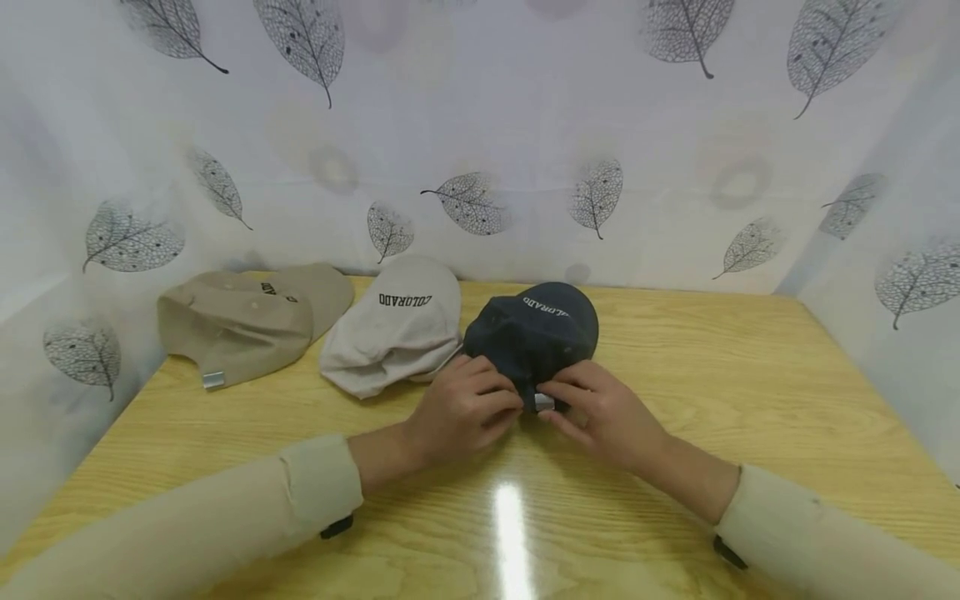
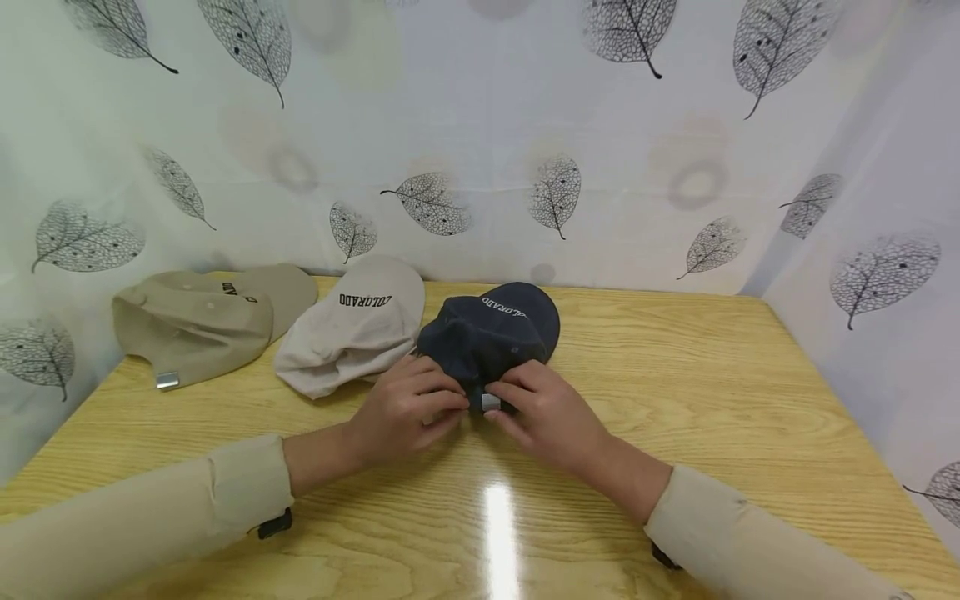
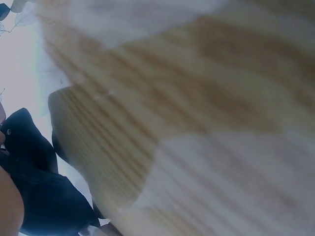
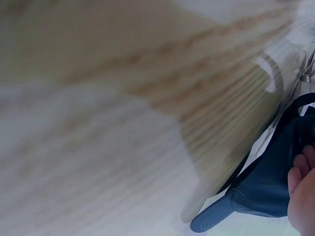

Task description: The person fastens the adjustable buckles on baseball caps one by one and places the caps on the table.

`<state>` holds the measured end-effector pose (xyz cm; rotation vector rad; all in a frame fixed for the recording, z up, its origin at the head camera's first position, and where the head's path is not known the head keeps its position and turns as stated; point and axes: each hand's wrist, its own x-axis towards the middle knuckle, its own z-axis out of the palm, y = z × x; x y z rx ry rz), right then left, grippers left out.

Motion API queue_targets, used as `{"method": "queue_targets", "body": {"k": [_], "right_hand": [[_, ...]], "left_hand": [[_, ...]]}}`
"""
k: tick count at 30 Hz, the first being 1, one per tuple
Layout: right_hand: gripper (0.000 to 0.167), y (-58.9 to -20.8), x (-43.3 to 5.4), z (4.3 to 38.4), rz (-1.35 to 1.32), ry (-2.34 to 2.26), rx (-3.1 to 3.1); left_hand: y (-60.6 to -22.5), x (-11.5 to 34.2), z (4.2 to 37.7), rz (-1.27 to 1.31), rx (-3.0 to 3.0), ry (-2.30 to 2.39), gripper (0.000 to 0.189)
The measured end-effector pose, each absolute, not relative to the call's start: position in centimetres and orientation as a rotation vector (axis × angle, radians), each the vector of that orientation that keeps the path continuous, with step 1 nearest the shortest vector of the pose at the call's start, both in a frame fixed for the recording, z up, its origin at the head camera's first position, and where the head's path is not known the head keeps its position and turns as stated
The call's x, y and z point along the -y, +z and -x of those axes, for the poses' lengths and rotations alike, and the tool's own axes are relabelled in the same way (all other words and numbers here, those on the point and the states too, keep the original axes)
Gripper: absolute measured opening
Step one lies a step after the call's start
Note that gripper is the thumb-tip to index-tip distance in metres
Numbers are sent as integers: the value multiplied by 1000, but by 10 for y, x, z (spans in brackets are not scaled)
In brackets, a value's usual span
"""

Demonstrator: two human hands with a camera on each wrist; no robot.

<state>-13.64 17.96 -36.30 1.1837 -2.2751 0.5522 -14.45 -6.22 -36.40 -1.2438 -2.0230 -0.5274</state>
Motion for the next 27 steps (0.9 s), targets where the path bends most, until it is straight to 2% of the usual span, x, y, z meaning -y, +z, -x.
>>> {"method": "queue_targets", "body": {"k": [27], "right_hand": [[25, -364, -181, 139, -1237, 503, 2230]], "left_hand": [[-368, 58, 143, 1244, 2080, -430, 3]]}}
